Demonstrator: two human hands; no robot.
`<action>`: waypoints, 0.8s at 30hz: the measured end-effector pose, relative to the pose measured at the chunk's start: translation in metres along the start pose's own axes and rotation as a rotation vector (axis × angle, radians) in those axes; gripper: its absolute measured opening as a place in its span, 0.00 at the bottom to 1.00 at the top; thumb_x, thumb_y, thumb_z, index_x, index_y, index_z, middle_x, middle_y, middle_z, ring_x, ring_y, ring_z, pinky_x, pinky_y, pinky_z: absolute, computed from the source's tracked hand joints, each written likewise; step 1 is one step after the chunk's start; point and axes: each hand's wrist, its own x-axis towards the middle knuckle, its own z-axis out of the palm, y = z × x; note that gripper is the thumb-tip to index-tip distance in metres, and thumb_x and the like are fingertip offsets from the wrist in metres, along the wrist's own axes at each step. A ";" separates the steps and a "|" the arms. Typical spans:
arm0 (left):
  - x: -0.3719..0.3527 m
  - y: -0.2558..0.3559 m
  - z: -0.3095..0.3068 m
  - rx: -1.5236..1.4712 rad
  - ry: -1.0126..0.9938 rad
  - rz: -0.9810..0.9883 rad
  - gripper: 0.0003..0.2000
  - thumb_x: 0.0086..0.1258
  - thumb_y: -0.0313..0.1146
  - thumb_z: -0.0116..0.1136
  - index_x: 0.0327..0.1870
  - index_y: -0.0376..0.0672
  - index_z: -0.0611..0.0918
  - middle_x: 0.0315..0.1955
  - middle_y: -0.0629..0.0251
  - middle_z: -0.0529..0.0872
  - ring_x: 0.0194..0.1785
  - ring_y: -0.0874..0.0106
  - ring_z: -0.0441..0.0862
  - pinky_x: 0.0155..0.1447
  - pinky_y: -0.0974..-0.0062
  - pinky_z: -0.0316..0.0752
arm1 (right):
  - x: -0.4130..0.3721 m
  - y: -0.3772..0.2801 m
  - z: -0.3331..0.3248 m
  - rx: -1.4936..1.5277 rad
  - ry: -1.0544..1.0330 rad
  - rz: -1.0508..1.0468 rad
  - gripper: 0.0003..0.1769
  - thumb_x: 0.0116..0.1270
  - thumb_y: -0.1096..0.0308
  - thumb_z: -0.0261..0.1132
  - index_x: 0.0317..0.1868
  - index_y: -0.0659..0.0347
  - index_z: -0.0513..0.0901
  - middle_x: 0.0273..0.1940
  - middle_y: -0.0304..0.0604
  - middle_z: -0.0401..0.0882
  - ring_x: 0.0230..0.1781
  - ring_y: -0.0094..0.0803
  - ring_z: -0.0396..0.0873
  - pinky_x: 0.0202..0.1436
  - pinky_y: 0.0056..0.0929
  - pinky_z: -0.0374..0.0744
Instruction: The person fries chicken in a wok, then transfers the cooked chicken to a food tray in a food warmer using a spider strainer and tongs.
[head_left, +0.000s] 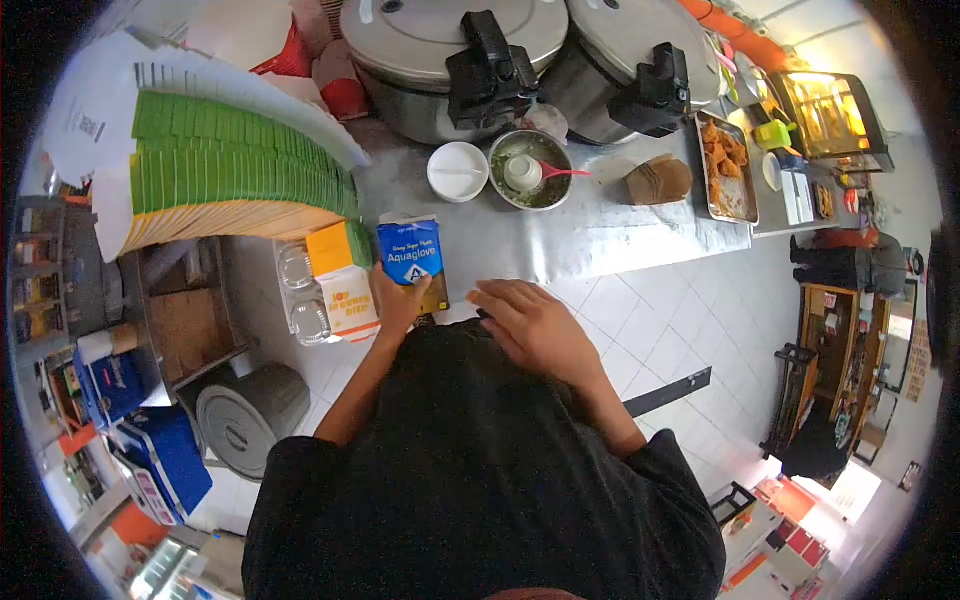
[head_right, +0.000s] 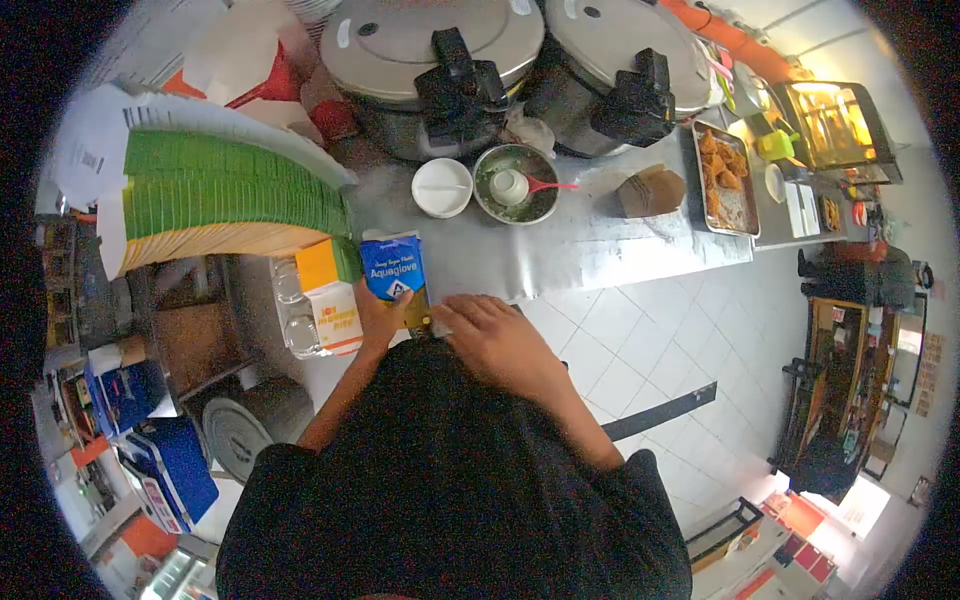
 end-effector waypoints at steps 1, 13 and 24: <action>0.008 0.006 0.007 0.112 -0.027 -0.131 0.45 0.58 0.39 0.77 0.69 0.29 0.59 0.56 0.46 0.73 0.63 0.55 0.73 0.67 0.57 0.68 | -0.005 0.004 -0.005 0.004 0.017 0.052 0.21 0.67 0.71 0.67 0.60 0.63 0.79 0.58 0.52 0.82 0.57 0.49 0.81 0.61 0.44 0.79; 0.061 0.020 0.074 0.178 0.176 -0.006 0.46 0.64 0.39 0.70 0.78 0.33 0.54 0.76 0.35 0.51 0.79 0.39 0.50 0.80 0.47 0.54 | -0.034 0.134 -0.079 -0.001 -0.056 0.266 0.20 0.67 0.74 0.67 0.60 0.61 0.81 0.53 0.50 0.86 0.53 0.45 0.84 0.58 0.39 0.81; 0.082 0.018 0.106 0.531 0.030 0.069 0.46 0.66 0.48 0.66 0.81 0.39 0.56 0.80 0.45 0.48 0.82 0.47 0.46 0.79 0.38 0.50 | -0.122 0.447 -0.054 0.582 1.319 1.292 0.48 0.68 0.54 0.71 0.78 0.60 0.53 0.60 0.51 0.69 0.52 0.46 0.78 0.54 0.44 0.83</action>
